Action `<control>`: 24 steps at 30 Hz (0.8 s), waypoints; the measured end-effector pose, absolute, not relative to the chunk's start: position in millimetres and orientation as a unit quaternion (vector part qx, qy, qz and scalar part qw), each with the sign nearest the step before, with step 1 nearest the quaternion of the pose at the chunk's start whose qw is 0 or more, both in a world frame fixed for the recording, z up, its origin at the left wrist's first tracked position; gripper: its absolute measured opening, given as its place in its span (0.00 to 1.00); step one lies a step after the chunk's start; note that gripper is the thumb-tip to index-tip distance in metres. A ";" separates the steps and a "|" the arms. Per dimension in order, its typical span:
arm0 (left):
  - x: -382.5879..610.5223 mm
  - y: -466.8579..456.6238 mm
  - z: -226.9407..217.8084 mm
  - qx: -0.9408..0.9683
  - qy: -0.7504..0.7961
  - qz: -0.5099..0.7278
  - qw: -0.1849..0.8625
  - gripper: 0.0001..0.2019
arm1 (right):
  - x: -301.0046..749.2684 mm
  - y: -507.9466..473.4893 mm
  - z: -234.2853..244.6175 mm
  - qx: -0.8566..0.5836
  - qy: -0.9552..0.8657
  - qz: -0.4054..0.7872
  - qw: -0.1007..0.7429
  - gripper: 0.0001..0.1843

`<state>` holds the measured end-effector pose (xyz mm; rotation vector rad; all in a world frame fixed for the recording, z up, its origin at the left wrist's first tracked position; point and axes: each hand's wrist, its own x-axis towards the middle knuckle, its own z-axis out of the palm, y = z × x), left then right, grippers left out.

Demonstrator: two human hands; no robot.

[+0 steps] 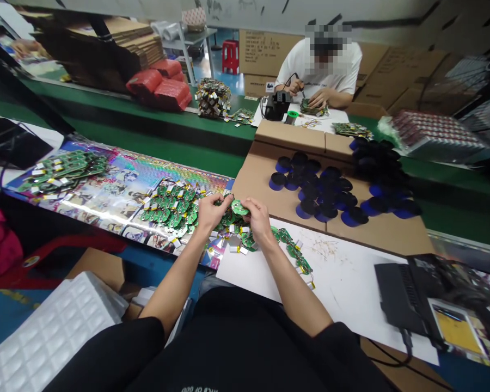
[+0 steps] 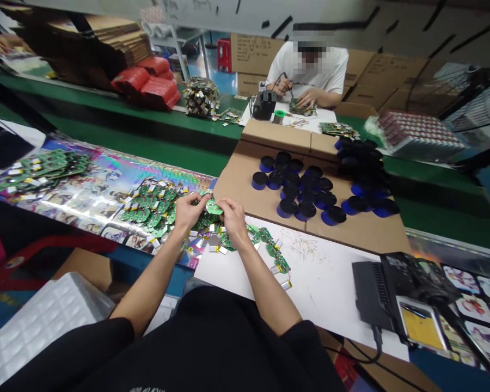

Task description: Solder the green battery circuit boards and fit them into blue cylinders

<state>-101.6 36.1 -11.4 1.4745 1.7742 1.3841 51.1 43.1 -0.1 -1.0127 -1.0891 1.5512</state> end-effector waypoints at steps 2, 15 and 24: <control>-100.9 37.4 -13.2 0.539 0.642 0.502 0.212 0.23 | 49.1 43.8 -1.3 -0.409 -0.461 0.632 0.469 0.23; -108.5 41.5 -20.0 0.624 0.642 0.410 0.174 0.09 | 57.0 44.3 9.0 -0.416 -0.585 0.538 0.442 0.23; -108.4 6.0 -18.3 0.522 0.585 0.608 0.122 0.14 | 45.0 49.0 7.7 -0.426 -0.604 0.495 0.457 0.27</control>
